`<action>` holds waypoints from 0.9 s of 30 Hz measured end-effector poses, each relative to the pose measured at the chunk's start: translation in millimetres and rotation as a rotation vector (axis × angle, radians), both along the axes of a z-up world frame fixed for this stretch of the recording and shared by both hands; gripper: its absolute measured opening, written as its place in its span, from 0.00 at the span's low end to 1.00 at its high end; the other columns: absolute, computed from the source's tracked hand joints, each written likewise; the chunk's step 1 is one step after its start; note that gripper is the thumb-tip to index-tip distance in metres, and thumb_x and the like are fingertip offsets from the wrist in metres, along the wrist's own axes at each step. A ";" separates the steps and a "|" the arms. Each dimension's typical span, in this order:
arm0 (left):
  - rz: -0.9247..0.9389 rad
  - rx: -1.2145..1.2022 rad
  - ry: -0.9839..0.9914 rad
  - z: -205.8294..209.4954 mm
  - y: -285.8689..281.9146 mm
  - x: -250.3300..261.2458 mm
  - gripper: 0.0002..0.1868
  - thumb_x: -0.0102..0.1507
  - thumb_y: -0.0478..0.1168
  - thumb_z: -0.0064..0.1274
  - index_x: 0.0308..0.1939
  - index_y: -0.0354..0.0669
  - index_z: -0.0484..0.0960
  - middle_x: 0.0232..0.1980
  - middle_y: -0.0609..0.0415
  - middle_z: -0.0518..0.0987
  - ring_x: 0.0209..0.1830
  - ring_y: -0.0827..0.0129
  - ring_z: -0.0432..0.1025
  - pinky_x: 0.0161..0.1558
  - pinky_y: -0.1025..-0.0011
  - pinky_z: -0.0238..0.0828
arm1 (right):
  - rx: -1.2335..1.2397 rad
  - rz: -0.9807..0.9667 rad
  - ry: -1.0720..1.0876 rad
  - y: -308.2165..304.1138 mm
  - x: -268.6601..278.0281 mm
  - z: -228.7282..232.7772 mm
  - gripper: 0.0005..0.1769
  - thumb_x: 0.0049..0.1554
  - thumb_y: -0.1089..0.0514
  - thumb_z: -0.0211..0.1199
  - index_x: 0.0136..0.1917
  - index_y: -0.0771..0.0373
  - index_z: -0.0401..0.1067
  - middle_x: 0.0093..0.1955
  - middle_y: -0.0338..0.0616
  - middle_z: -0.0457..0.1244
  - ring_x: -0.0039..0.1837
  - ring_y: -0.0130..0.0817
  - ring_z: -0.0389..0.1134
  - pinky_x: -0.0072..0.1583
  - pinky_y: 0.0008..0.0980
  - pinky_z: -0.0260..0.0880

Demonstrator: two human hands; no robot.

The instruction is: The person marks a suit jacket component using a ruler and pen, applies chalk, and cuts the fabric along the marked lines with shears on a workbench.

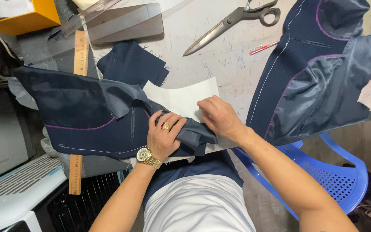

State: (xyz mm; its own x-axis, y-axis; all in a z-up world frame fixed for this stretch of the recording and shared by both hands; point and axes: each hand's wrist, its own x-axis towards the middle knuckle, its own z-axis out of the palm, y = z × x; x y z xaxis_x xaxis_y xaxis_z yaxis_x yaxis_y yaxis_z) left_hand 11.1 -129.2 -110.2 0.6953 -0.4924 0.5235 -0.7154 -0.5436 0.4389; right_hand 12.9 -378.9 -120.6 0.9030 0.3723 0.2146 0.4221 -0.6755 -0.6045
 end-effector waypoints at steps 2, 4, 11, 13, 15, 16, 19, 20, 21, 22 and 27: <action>0.012 0.034 0.005 3.2 -0.7 2.2 0.18 0.59 0.33 0.51 0.52 0.45 0.83 0.48 0.53 0.79 0.52 0.58 0.74 0.64 0.45 0.61 | -0.056 0.059 -0.026 8.6 -2.1 14.3 0.17 0.56 0.66 0.65 0.59 0.58 0.72 0.46 0.39 0.65 0.46 0.38 0.68 0.46 0.33 0.72; 0.018 0.065 0.007 1.7 -2.1 2.8 0.16 0.59 0.33 0.53 0.51 0.45 0.83 0.46 0.53 0.77 0.50 0.57 0.73 0.64 0.43 0.59 | -0.113 0.112 -0.054 13.1 -2.4 24.0 0.13 0.58 0.67 0.63 0.56 0.58 0.72 0.45 0.39 0.66 0.46 0.38 0.69 0.45 0.32 0.72; 0.001 -0.016 -0.011 -1.9 0.1 0.1 0.13 0.64 0.30 0.46 0.47 0.46 0.83 0.46 0.54 0.77 0.51 0.60 0.74 0.65 0.46 0.60 | -0.358 0.267 -0.203 21.7 0.6 27.9 0.08 0.62 0.62 0.57 0.55 0.57 0.71 0.44 0.41 0.66 0.46 0.36 0.69 0.44 0.31 0.72; -0.005 -0.024 -0.012 -2.7 0.9 -2.5 0.13 0.64 0.30 0.45 0.48 0.45 0.83 0.46 0.54 0.78 0.51 0.59 0.74 0.65 0.46 0.60 | -0.405 0.277 -0.237 25.5 -0.4 33.4 0.06 0.63 0.61 0.57 0.55 0.55 0.71 0.43 0.39 0.65 0.45 0.35 0.68 0.43 0.30 0.71; 0.001 -0.001 0.001 -2.4 1.1 -1.4 0.13 0.62 0.30 0.47 0.47 0.47 0.83 0.47 0.54 0.78 0.51 0.60 0.74 0.65 0.46 0.59 | -0.292 0.154 0.198 30.4 4.7 45.6 0.07 0.61 0.62 0.56 0.54 0.62 0.68 0.40 0.51 0.63 0.41 0.47 0.69 0.41 0.42 0.73; 0.004 -0.004 -0.001 -3.0 0.3 0.1 0.13 0.62 0.30 0.47 0.47 0.47 0.83 0.47 0.54 0.78 0.51 0.60 0.74 0.65 0.46 0.59 | -0.296 0.156 0.196 18.6 3.8 28.7 0.07 0.61 0.62 0.56 0.54 0.62 0.68 0.40 0.51 0.63 0.41 0.47 0.69 0.41 0.42 0.73; 0.032 0.010 -0.013 -4.2 0.4 0.5 0.14 0.61 0.29 0.46 0.46 0.46 0.83 0.47 0.53 0.78 0.52 0.59 0.74 0.65 0.45 0.58 | -0.332 0.047 -0.052 -0.6 0.8 4.5 0.20 0.53 0.62 0.69 0.58 0.54 0.68 0.48 0.39 0.64 0.46 0.36 0.71 0.44 0.31 0.75; 0.028 -0.005 -0.015 -4.1 0.9 0.8 0.14 0.61 0.29 0.45 0.46 0.46 0.83 0.48 0.53 0.78 0.53 0.58 0.74 0.66 0.44 0.57 | -0.302 0.087 -0.054 2.7 -1.3 14.1 0.16 0.56 0.62 0.66 0.57 0.54 0.69 0.47 0.38 0.65 0.46 0.35 0.71 0.45 0.30 0.75; 0.024 -0.020 -0.017 -3.8 0.3 1.1 0.14 0.62 0.29 0.45 0.46 0.45 0.82 0.49 0.52 0.79 0.54 0.57 0.74 0.66 0.43 0.57 | -0.271 0.126 -0.056 4.9 -3.5 23.7 0.13 0.58 0.63 0.64 0.56 0.54 0.71 0.46 0.37 0.65 0.46 0.34 0.71 0.45 0.29 0.76; 0.021 -0.021 -0.018 -4.7 1.6 0.8 0.14 0.62 0.29 0.45 0.46 0.45 0.82 0.49 0.52 0.79 0.54 0.57 0.74 0.66 0.43 0.57 | -0.273 0.123 -0.056 8.2 -5.9 21.5 0.13 0.58 0.63 0.64 0.56 0.54 0.71 0.46 0.37 0.65 0.46 0.34 0.71 0.45 0.29 0.76; -0.056 -0.017 -0.023 -9.3 3.6 -0.9 0.17 0.58 0.27 0.43 0.47 0.44 0.81 0.44 0.54 0.77 0.52 0.60 0.75 0.66 0.42 0.56 | -0.266 0.194 -0.137 13.6 -6.3 19.2 0.09 0.64 0.61 0.56 0.57 0.56 0.72 0.47 0.38 0.66 0.46 0.34 0.70 0.44 0.28 0.75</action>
